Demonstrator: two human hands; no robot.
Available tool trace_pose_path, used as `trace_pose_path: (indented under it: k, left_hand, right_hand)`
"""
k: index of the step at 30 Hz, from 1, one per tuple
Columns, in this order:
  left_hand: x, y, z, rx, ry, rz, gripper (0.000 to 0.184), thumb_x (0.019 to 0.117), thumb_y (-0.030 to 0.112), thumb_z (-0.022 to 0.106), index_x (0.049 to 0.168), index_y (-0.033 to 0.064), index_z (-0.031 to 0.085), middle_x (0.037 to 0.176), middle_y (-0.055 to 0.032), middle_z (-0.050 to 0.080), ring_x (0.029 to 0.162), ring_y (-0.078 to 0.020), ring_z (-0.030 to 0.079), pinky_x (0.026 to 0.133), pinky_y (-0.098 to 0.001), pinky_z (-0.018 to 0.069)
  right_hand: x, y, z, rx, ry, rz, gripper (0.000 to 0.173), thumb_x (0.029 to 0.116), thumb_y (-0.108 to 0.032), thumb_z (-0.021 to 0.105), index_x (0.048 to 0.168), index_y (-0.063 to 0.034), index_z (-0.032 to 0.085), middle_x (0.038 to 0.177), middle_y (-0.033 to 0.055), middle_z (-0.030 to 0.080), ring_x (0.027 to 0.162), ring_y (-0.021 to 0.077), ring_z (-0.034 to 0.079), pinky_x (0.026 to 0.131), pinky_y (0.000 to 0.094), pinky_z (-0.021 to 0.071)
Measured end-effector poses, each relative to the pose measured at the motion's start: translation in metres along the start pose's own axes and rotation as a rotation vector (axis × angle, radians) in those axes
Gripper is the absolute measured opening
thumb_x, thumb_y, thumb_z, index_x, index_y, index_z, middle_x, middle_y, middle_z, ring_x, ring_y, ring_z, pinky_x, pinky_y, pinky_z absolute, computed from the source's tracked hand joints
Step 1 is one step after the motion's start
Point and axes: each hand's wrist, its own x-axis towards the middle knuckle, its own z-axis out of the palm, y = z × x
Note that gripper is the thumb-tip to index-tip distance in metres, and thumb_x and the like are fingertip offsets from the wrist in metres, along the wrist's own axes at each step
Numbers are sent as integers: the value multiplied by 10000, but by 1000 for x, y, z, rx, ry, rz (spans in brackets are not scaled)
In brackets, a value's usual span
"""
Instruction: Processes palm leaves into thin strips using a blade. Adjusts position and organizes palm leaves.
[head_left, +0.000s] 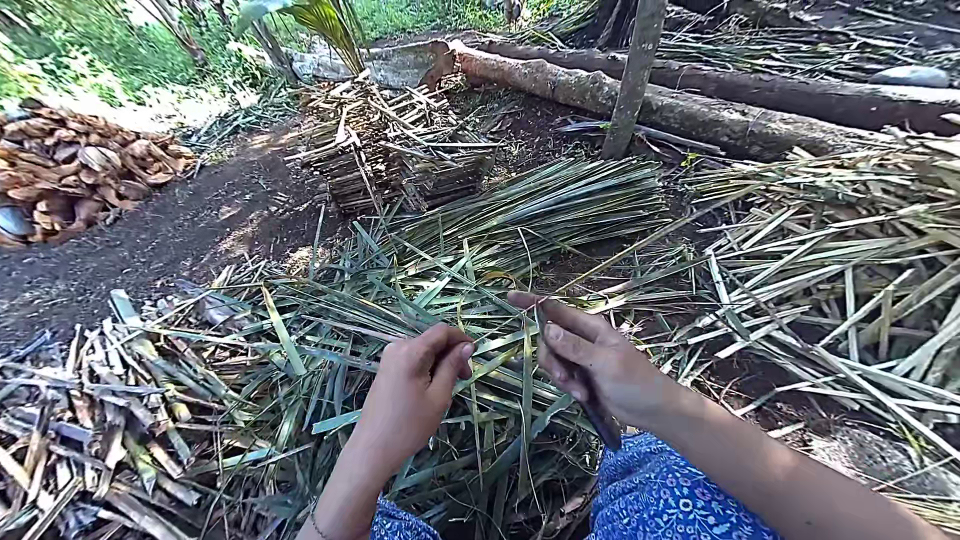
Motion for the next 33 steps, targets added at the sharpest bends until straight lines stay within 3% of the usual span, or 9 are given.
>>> trace_pose_path:
  k: [4, 11, 18, 21, 23, 25, 30, 33]
  left_hand:
    - [-2, 3, -8, -87, -55, -46, 189, 1030, 191, 545, 985, 108, 709, 735, 134, 649, 641, 99, 564, 595, -72, 455]
    - [-3, 5, -17, -143, -130, -28, 200, 1035, 197, 536, 970, 128, 712, 713, 147, 612, 621, 92, 534, 569, -70, 432]
    - [-3, -1, -29, -259, -203, -118, 199, 1028, 174, 528, 949, 147, 709, 690, 155, 601, 592, 75, 522, 553, -90, 430]
    - [-3, 3, -23, -240, -205, -143, 206, 1025, 183, 524, 941, 160, 711, 671, 161, 588, 579, 74, 518, 546, -91, 426]
    - [-2, 3, -22, -240, -206, -145, 206, 1028, 187, 521, 940, 163, 706, 676, 160, 591, 585, 74, 528, 553, -90, 437]
    - [-3, 0, -23, -242, -206, -135, 203, 1025, 194, 523, 942, 166, 706, 680, 161, 594, 587, 75, 530, 554, -89, 438]
    - [-11, -20, -49, -205, -188, -161, 185, 1015, 216, 547, 943, 195, 716, 688, 177, 603, 590, 85, 530, 554, -84, 439]
    - [-10, -26, -53, -117, -219, -194, 184, 1007, 234, 543, 940, 185, 707, 689, 171, 598, 586, 89, 520, 541, -84, 419]
  right_hand:
    - [0, 1, -6, -1, 53, -110, 355, 1065, -194, 435, 1384, -156, 588, 665, -107, 547, 510, -52, 468, 480, 94, 399]
    - [-2, -2, -17, -70, 95, -226, 360, 1056, -207, 505, 1399, -160, 605, 655, -92, 573, 507, -43, 487, 484, 95, 415]
    - [-2, -15, -33, -59, 391, -350, 377, 1088, -254, 358, 1372, -180, 594, 615, -92, 523, 462, -9, 457, 464, 134, 419]
    - [-5, -10, -25, -68, 170, -189, 344, 1070, -262, 418, 1371, -210, 576, 615, -114, 539, 479, -43, 474, 473, 110, 420]
    - [-5, -6, -17, -70, -36, -63, 354, 1054, -243, 480, 1387, -174, 581, 662, -138, 561, 518, -73, 475, 486, 90, 403]
    - [-3, -5, -17, -45, -78, -43, 356, 1056, -248, 493, 1377, -142, 603, 670, -129, 563, 520, -70, 470, 484, 86, 394]
    - [-3, -17, -58, -28, 367, -259, 373, 1089, -258, 345, 1347, -174, 602, 586, -111, 512, 442, -35, 437, 444, 118, 403]
    - [-5, -16, -59, 5, 513, -264, 418, 1108, -234, 267, 1346, -145, 599, 569, -97, 495, 427, -13, 434, 441, 134, 411]
